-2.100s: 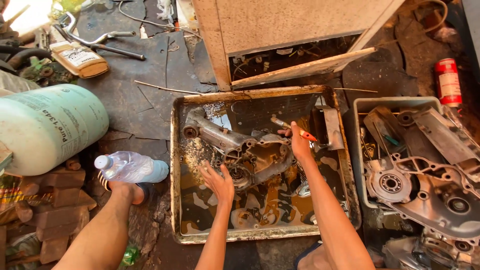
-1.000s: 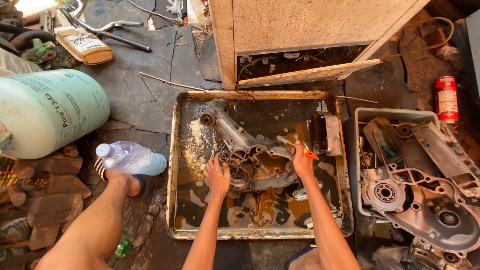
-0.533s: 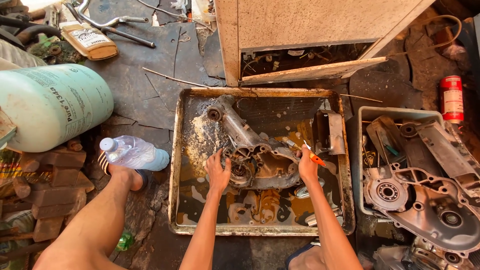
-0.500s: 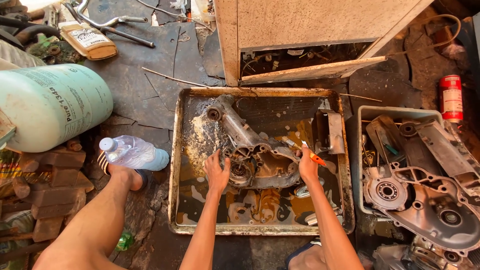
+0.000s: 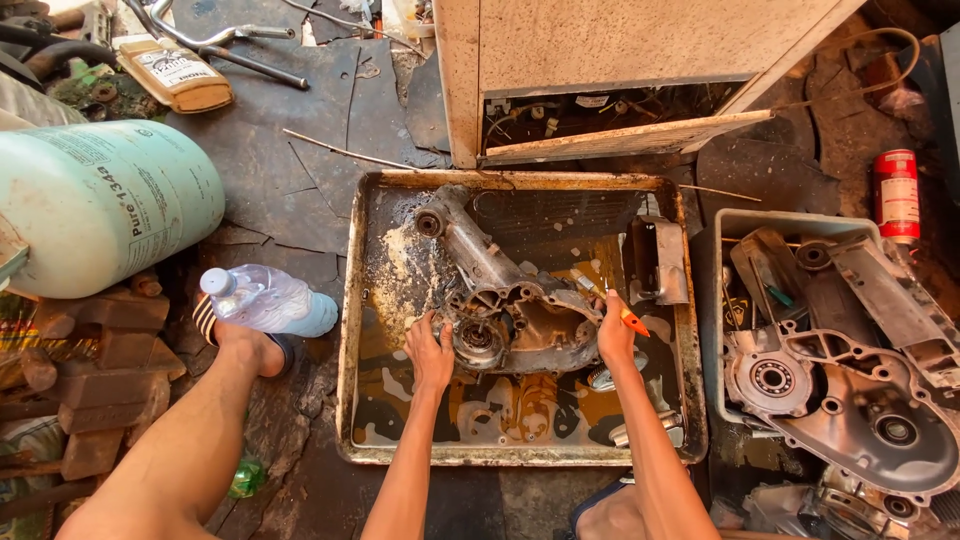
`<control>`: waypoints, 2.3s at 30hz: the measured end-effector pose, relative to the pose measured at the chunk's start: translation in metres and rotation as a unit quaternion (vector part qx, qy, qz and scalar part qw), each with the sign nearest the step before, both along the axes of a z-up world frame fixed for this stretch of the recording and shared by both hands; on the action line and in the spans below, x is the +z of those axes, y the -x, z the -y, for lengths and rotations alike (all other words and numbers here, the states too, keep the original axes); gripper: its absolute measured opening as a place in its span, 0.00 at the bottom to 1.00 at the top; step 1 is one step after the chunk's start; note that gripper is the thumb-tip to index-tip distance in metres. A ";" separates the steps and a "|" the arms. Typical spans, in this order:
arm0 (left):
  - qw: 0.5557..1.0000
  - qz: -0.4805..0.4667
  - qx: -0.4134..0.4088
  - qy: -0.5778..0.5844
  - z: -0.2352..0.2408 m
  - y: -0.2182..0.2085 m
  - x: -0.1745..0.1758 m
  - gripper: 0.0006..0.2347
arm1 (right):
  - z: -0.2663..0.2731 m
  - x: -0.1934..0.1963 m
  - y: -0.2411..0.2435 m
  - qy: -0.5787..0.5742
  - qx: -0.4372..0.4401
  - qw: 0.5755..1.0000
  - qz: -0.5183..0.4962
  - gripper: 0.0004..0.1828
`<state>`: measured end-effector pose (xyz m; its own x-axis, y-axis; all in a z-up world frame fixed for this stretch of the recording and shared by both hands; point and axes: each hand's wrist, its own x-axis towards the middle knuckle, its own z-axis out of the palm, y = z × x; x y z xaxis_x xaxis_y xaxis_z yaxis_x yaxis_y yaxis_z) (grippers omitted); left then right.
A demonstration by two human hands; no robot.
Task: The person scrubs a large, dirty mechanical housing submerged in a metal tray filled with liquid using an orange brush. They hold the part steady with one hand while scrubbing the interior and exterior surfaces with the other hand.
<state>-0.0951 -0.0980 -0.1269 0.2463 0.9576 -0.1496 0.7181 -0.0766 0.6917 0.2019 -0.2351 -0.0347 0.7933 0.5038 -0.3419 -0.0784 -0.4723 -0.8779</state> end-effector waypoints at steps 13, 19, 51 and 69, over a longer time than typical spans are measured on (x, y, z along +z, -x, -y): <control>0.993 0.014 0.039 -0.112 -0.031 0.020 -0.038 0.14 | -0.008 -0.013 0.051 0.021 -0.069 0.997 -0.030 0.27; 0.993 -0.011 0.002 -0.117 -0.063 0.053 -0.034 0.13 | -0.017 0.071 0.118 0.028 -0.079 0.995 -0.052 0.26; 0.965 0.121 -0.094 -0.214 -0.040 -0.114 0.183 0.17 | 0.097 -0.051 0.139 0.284 -0.038 0.958 -0.033 0.34; 0.949 -0.036 -0.161 -0.270 -0.041 -0.127 0.143 0.17 | 0.078 -0.043 0.149 0.038 -0.035 0.974 0.219 0.18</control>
